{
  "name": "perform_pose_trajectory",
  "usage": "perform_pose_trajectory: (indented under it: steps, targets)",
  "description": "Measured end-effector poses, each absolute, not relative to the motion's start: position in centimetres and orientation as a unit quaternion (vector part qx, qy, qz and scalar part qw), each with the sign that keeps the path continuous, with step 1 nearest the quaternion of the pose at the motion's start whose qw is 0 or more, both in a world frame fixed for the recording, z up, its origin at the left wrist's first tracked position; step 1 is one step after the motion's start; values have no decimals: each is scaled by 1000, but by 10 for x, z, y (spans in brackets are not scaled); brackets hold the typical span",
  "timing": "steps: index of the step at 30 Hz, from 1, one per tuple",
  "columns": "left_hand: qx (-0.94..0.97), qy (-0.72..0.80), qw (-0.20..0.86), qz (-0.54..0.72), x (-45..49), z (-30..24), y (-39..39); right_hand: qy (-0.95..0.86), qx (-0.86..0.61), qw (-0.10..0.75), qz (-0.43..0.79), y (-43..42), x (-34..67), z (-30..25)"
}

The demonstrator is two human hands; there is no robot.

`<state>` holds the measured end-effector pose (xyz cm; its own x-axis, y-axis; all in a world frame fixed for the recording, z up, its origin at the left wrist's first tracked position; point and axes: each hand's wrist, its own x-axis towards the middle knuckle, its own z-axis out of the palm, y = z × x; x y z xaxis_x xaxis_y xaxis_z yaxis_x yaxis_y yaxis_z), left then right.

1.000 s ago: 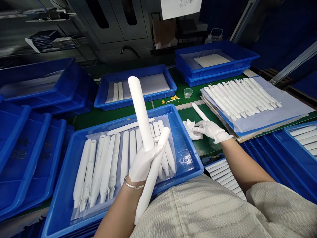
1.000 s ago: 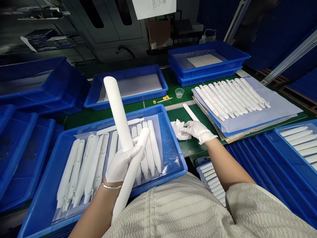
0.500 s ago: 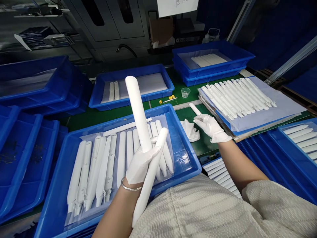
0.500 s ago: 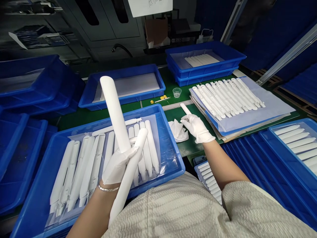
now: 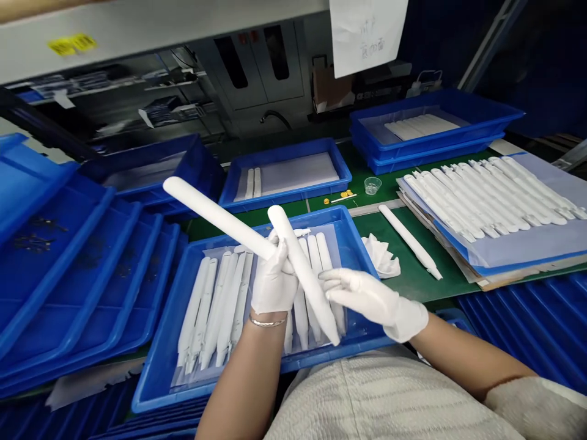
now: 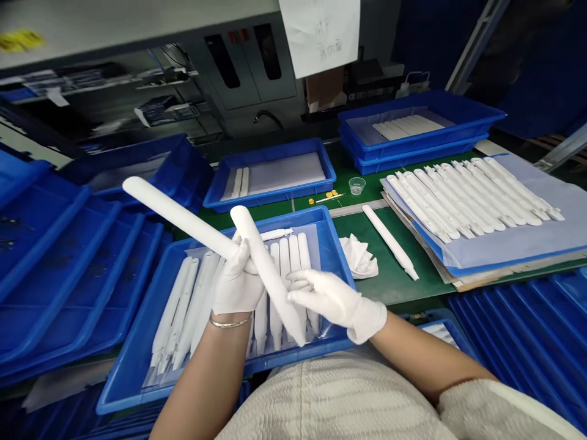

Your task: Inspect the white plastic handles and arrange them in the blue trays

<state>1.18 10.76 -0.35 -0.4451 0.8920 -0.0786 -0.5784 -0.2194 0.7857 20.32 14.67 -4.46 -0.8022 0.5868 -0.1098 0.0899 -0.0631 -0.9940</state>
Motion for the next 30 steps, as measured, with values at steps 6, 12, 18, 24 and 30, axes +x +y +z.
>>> perform_pose_trajectory:
  steps: [6,12,18,24,30]
  targets:
    - [219,398,467,759,20,-3,100,-651,-264,149,696,132,192,-40]
    - [224,404,472,751,26,-3,94,-624,-231,111,738,134,200,-36]
    - [219,414,477,744,30,-2,93,-572,-178,90,796,131,202,-43]
    - [216,408,480,746,31,-1,92,-569,-165,92,801,130,202,-48]
    - [228,428,469,738,34,3,91,-584,-204,103,779,131,203,-47]
